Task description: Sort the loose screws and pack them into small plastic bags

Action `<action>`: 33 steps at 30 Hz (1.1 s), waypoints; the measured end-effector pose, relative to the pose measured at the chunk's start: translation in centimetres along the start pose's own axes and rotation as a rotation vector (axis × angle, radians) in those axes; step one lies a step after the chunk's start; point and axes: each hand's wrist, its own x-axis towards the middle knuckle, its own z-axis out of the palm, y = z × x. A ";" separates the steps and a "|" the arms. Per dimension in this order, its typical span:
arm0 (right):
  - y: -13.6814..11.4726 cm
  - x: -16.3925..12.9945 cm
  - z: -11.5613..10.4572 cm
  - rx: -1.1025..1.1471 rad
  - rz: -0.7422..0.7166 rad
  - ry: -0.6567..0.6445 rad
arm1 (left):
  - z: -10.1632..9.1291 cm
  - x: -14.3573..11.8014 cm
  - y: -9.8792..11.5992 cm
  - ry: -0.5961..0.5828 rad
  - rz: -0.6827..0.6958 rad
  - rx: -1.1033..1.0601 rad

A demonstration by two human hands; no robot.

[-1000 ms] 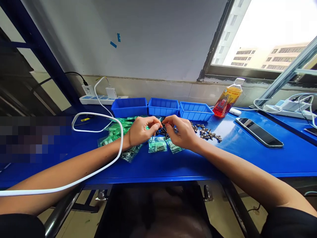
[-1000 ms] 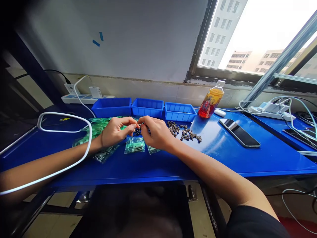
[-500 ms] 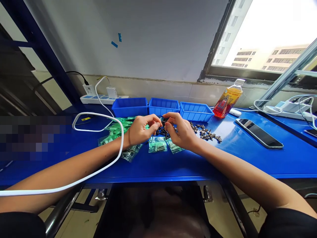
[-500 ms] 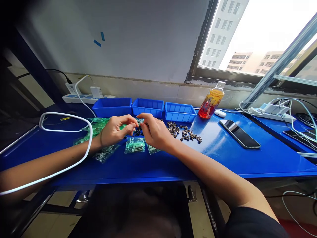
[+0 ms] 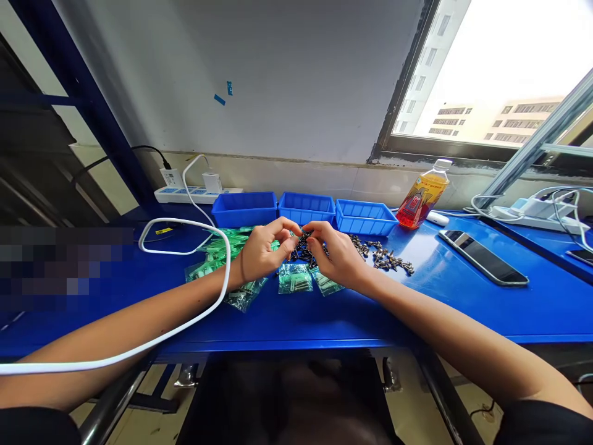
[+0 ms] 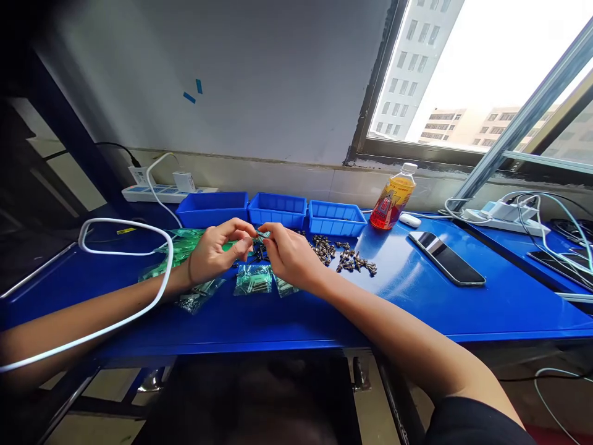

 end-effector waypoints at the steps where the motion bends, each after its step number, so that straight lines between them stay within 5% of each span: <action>1: -0.1 0.1 0.0 -0.007 -0.018 0.022 | 0.0 0.0 0.0 0.007 -0.016 -0.005; 5: -0.3 0.2 -0.2 -0.021 -0.037 0.097 | 0.2 0.0 -0.3 0.006 -0.044 -0.037; 17: -1.7 0.2 -0.2 0.340 0.252 0.075 | 0.4 -0.1 -0.7 -0.028 -0.056 -0.171; 29: -1.5 -0.2 0.0 0.354 0.212 0.085 | 0.4 0.0 -0.6 -0.027 -0.113 -0.213; 33: -1.3 -0.1 -0.1 0.299 0.186 0.086 | 0.3 0.5 -0.8 -0.177 -0.227 -0.471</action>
